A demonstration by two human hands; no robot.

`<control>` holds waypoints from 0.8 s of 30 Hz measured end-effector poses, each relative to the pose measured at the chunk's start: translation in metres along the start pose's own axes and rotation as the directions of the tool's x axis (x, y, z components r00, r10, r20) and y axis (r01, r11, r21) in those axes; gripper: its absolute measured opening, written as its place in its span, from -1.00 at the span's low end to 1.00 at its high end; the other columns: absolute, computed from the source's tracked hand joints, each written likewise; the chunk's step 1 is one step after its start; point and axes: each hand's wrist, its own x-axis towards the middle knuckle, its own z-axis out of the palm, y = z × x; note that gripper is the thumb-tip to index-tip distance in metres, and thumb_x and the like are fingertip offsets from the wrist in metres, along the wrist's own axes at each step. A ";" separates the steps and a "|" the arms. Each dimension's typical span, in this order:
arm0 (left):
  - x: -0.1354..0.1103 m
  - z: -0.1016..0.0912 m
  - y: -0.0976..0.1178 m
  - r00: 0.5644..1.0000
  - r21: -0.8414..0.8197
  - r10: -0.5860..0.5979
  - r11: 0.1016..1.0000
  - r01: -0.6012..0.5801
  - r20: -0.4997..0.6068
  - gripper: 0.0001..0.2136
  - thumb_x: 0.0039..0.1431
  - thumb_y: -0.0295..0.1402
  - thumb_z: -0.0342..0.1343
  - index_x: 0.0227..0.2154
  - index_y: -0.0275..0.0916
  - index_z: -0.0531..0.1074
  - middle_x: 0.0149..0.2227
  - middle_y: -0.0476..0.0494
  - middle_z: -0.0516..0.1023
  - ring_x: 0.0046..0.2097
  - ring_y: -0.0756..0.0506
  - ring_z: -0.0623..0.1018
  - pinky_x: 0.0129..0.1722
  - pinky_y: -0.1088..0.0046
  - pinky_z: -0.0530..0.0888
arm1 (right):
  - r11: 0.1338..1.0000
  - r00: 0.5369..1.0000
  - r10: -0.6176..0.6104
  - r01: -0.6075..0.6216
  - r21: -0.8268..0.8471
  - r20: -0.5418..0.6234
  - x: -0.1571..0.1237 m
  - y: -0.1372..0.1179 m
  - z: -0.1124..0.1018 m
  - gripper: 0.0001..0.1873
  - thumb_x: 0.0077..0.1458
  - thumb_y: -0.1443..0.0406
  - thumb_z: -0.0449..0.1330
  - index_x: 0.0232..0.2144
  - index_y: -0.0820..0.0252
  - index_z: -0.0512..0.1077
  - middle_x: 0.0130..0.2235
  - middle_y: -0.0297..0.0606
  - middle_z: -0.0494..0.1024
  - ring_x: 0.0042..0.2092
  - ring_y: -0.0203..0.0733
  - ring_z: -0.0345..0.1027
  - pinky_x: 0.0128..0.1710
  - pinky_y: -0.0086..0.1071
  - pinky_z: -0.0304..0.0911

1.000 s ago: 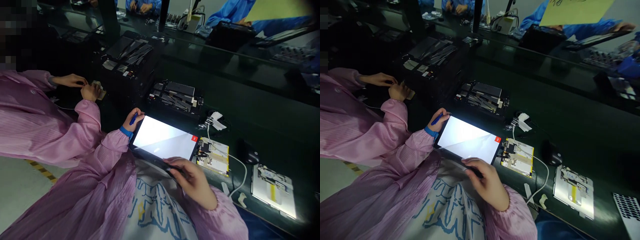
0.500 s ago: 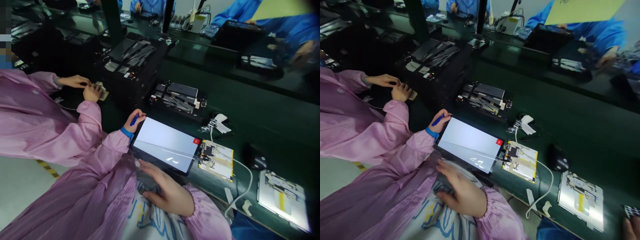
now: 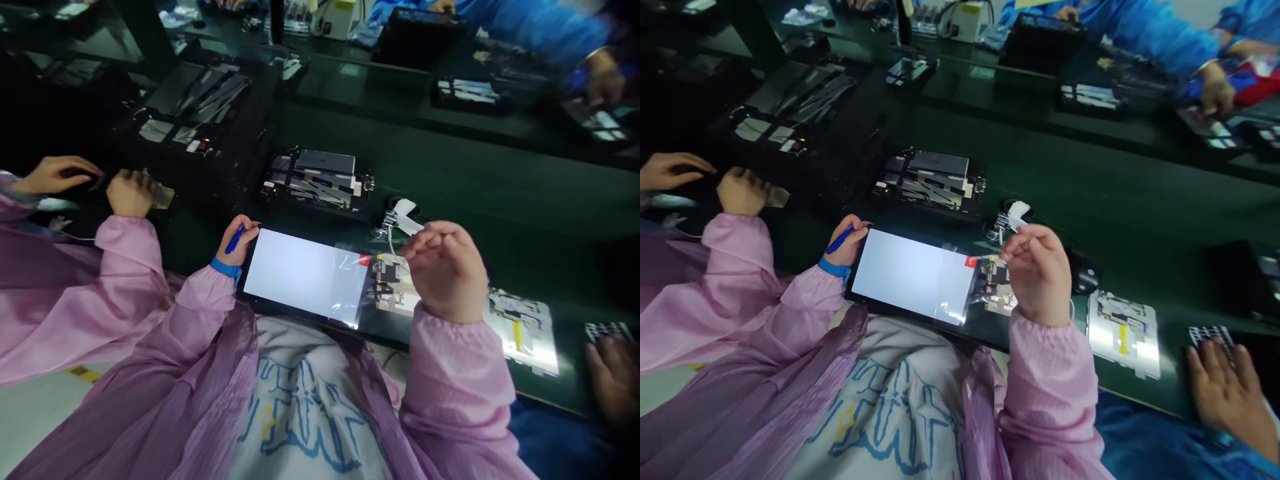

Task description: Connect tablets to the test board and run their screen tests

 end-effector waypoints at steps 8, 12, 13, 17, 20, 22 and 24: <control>0.004 0.003 0.001 1.000 -0.010 0.006 1.000 -0.006 -0.014 -0.66 -0.21 -0.40 0.30 -0.52 -0.22 0.17 -0.44 0.01 0.49 -0.44 0.02 0.45 -0.47 0.51 0.33 | 0.979 0.998 0.068 -0.068 -0.194 -0.005 0.040 -0.015 -0.009 -0.77 0.04 -0.01 0.06 -0.34 -0.08 0.32 -0.38 -0.25 0.45 -0.27 -0.07 0.33 -0.21 -0.12 0.26; 0.004 0.004 0.001 1.000 0.003 0.005 1.000 -0.005 -0.019 -0.66 -0.21 -0.40 0.30 -0.52 -0.22 0.16 -0.43 0.01 0.49 -0.43 0.02 0.45 -0.45 0.51 0.34 | 0.989 0.997 0.079 -0.080 -0.127 -0.013 0.051 -0.017 -0.007 -0.77 0.00 -0.08 0.04 -0.41 -0.20 0.35 -0.27 -0.28 0.54 -0.17 0.05 0.34 -0.14 0.01 0.22; 0.004 0.004 0.000 1.000 0.003 0.006 1.000 -0.006 -0.018 -0.66 -0.21 -0.40 0.30 -0.52 -0.22 0.16 -0.43 0.01 0.48 -0.43 0.02 0.45 -0.45 0.51 0.34 | 0.989 0.997 0.083 -0.083 -0.121 -0.008 0.053 -0.019 -0.007 -0.77 0.01 -0.08 0.03 -0.42 -0.21 0.34 -0.24 -0.29 0.55 -0.15 0.05 0.33 -0.13 0.01 0.22; 0.004 0.003 0.000 1.000 0.007 0.002 1.000 -0.002 -0.021 -0.65 -0.21 -0.39 0.31 -0.53 -0.22 0.16 -0.44 0.01 0.48 -0.44 0.02 0.44 -0.48 0.52 0.31 | 0.991 0.993 0.118 -0.118 -0.061 0.005 0.054 -0.028 -0.004 -0.76 0.09 -0.05 0.01 -0.38 -0.14 0.31 -0.22 -0.30 0.52 -0.16 -0.08 0.34 -0.06 -0.12 0.24; 0.003 0.005 0.001 1.000 0.008 -0.001 1.000 0.002 -0.031 -0.66 -0.22 -0.39 0.30 -0.54 -0.22 0.17 -0.45 0.01 0.47 -0.45 0.02 0.43 -0.48 0.52 0.31 | 0.994 0.994 0.112 -0.113 0.006 0.014 0.042 -0.024 0.005 -0.79 0.16 0.06 -0.01 -0.35 -0.02 0.32 -0.35 -0.32 0.42 -0.29 -0.24 0.33 -0.12 -0.27 0.28; 0.002 0.006 0.003 0.999 -0.007 -0.003 1.000 0.003 -0.040 -0.68 -0.22 -0.40 0.29 -0.55 -0.22 0.17 -0.45 0.02 0.47 -0.44 0.01 0.44 -0.45 0.50 0.33 | 0.999 0.998 0.050 -0.050 -0.007 0.037 0.024 -0.014 0.017 -0.79 0.15 0.09 0.02 -0.34 0.04 0.33 -0.41 -0.35 0.38 -0.38 -0.29 0.32 -0.24 -0.32 0.31; 0.001 0.007 0.004 0.999 -0.026 -0.016 1.000 0.015 -0.044 -0.70 -0.23 -0.40 0.28 -0.56 -0.22 0.18 -0.45 0.01 0.47 -0.42 0.01 0.45 -0.42 0.49 0.35 | 0.997 0.995 -0.044 0.049 -0.062 0.085 -0.002 -0.001 0.031 -0.77 0.12 0.08 0.07 -0.30 0.08 0.34 -0.44 -0.36 0.41 -0.43 -0.28 0.33 -0.37 -0.33 0.33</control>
